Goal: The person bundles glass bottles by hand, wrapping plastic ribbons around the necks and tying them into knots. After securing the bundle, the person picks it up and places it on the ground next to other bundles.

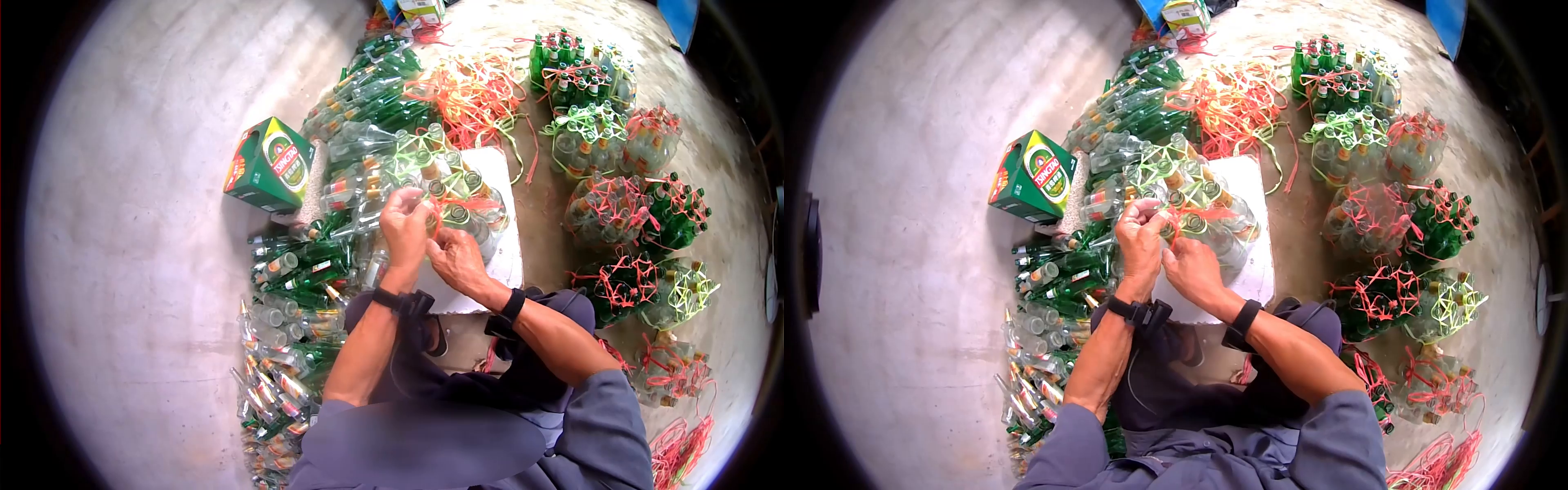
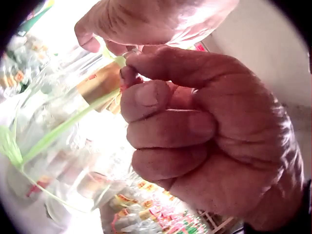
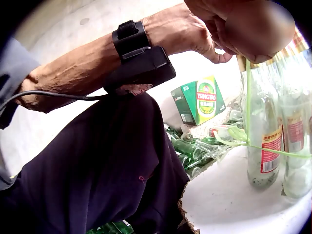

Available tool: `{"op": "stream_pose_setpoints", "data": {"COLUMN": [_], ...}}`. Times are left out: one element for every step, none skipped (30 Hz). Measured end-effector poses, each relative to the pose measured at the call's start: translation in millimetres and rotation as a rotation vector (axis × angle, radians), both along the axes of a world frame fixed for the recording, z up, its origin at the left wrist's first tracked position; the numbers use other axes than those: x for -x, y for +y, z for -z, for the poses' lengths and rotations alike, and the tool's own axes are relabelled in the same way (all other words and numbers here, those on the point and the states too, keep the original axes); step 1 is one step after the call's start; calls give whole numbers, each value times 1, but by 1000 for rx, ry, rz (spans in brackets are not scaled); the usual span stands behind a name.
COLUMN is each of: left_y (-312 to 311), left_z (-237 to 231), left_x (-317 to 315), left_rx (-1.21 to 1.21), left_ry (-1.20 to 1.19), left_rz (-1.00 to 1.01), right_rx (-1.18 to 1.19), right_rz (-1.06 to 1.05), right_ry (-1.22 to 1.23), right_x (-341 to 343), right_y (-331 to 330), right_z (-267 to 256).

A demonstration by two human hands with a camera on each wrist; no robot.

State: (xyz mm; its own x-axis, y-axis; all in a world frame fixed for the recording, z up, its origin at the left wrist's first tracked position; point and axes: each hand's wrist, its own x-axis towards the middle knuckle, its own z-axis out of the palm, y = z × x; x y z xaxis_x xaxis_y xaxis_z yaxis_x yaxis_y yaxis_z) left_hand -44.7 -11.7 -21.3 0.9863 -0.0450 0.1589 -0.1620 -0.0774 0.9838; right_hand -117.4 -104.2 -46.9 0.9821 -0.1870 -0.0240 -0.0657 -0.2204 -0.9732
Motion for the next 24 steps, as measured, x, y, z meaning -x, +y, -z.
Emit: {"op": "stream_pose_setpoints", "data": {"left_y": [3, 6, 6, 7, 9, 9, 10, 11, 12, 13, 13, 12, 12, 11, 9, 7, 7, 6, 7, 7, 4, 0, -4, -8], "left_z": [6, 12, 10, 9, 8, -1, -8, -11, -13, -14, -12, -12, -12, -12, -18, -22, -21, -20, -18, -13, -9, -5, 0, -5], "left_x": [-3, -5, -6, -7, -7, -5, -4, -4, -4, -4, -4, -3, -3, -3, -1, -1, -5, -10, -15, -20, -22, -24, -23, -17], "left_rx": [45, 45, 170, 296, 296, 334, 372, 372, 385, 398, 398, 391, 383, 383, 245, 108, 108, -85, -278, -280, -258, -236, -111, -112], "left_ry": [31, 31, 105, 178, 179, 244, 309, 309, 313, 317, 317, 284, 251, 252, 227, 202, 203, 110, 15, 12, 9, 6, 45, 48], "left_rz": [-35, -36, 5, 45, 45, 59, 73, 73, 87, 101, 101, 108, 115, 115, 100, 85, 84, 113, 143, 142, 148, 157, 109, 114], "right_rx": [-3, -2, 4, 11, 11, 7, 2, 2, 2, 2, 2, 7, 12, 12, 34, 55, 55, 40, 25, 23, 20, 18, 17, 29], "right_rz": [2, 1, -4, -9, -9, 0, 9, 9, 9, 9, 9, 6, 3, 4, 24, 44, 42, 22, 3, 4, 1, 0, 5, -1], "right_ry": [9, 8, 17, 26, 26, 21, 15, 15, 22, 29, 29, 26, 24, 24, -24, -73, -72, -28, 15, 13, 22, 34, 36, 23], "right_x": [0, 0, 0, 1, 0, 0, 0, 0, 0, 0, 0, 0, 0, 0, 0, -1, 0, 0, 0, 0, 0, 0, 0, 1], "right_y": [0, -1, -2, -2, -2, -1, 0, 0, 0, 0, -1, -1, -1, -1, 0, 1, 1, 0, 0, 0, 0, -1, -2, -3], "right_z": [-1, -2, -4, -5, -4, -3, -2, -1, -1, -1, -1, -1, 0, 3, 5, 6, 8, 6, 3, 2, 1, 0, 1, 1]}}
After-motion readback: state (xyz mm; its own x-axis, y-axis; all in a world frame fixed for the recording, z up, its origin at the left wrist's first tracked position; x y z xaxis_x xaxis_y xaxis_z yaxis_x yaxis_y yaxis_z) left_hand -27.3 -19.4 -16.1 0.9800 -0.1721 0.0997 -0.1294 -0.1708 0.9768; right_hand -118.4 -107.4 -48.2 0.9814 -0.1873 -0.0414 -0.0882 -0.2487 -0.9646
